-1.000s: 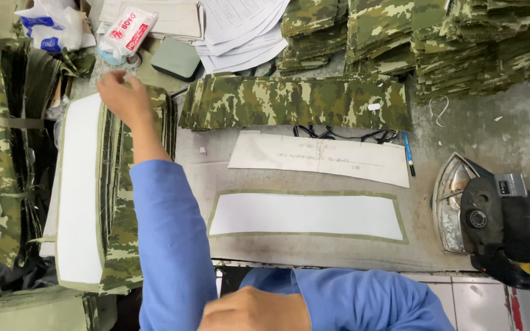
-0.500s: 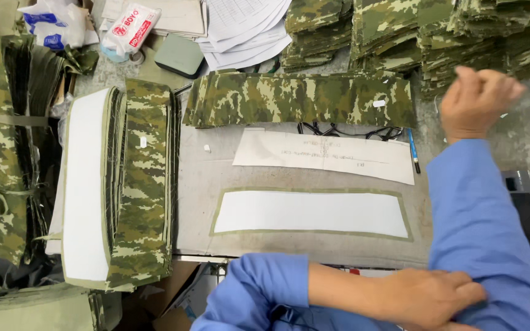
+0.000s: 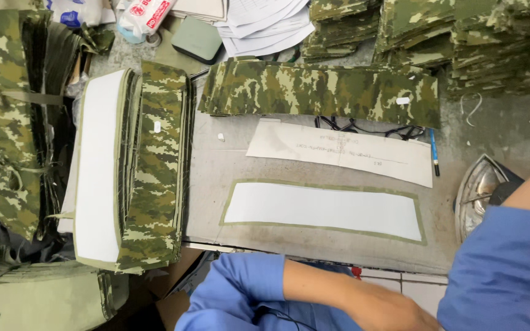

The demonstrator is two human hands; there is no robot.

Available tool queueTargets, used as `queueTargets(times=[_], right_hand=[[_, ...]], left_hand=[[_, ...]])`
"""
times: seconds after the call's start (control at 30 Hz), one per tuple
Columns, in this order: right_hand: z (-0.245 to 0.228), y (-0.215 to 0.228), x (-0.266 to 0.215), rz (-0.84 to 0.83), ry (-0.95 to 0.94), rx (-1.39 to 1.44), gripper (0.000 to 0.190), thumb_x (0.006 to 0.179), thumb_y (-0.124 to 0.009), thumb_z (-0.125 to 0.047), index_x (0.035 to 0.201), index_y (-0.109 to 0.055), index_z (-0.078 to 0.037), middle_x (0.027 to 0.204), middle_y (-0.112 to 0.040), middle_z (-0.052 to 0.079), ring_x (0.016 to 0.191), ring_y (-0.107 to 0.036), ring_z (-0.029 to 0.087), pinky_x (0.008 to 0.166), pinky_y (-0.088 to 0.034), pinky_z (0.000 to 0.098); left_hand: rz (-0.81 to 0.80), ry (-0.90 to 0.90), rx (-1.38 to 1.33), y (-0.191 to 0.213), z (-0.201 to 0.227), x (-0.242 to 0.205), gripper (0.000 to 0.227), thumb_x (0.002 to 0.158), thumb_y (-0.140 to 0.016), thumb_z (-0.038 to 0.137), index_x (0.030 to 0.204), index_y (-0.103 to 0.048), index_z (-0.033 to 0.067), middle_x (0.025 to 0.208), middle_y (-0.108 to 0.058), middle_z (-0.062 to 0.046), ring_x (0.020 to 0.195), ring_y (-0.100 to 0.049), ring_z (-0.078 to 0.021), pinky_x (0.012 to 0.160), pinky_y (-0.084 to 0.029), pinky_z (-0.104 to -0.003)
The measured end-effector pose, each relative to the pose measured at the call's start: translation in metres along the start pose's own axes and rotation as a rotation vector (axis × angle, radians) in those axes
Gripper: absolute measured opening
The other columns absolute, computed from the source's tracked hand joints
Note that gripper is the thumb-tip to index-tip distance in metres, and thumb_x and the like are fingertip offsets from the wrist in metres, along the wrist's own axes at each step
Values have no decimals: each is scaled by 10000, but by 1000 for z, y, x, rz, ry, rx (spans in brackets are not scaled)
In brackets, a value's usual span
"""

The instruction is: The person repeatedly places a small piece of camouflage fabric onto a white paper template on a workbench, irons it flat with an electric iron, and then removes it. This process is repeated multiple times with different pieces of fabric.

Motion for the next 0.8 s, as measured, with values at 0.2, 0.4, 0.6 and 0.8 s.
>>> queueTargets(times=[0.2, 0.4, 0.6, 0.8], right_hand=[[-126, -115, -86, -350, -333, 436, 128, 840, -593, -104, 947, -629, -45, 725, -614, 123, 597, -568, 187, 565, -455, 285], [-261, -190, -166, -701, -315, 506, 142, 729, -656, -102, 867, -687, -87, 714, -668, 92, 657, -654, 188, 592, -538, 272], [-343, -217, -182, -841, -448, 940, 501, 742, -649, -247, 1195, -506, -89, 1092, -575, 150, 951, -604, 254, 768, -536, 379], [-310, -181, -149, -536, -412, 823, 245, 772, -605, -144, 1005, -612, -68, 976, -670, 47, 851, -624, 110, 763, -480, 205]], left_hand=[[857, 1192, 1496, 172, 75, -234, 374, 751, -605, 326, 964, -520, 30, 968, -538, -144, 869, -489, -302, 670, -378, -413], [1421, 1596, 1145, 141, 152, -332, 624, 709, -699, 297, 1151, -418, -43, 1062, -450, -203, 995, -523, -326, 795, -500, -367], [1566, 1284, 839, 137, 134, -300, 301, 673, -679, 63, 957, -580, 65, 827, -641, -132, 807, -638, -305, 649, -533, -362], [1068, 573, 661, 169, 169, -176, 328, 747, -640, 321, 901, -573, 40, 846, -598, -66, 736, -546, -159, 667, -455, -257]])
Point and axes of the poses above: each hand's wrist, its own x-axis towards the middle knuckle, its own y-axis out of the back of the hand, z = x × y, the point moved 10 cm from there along x, towards the middle knuckle
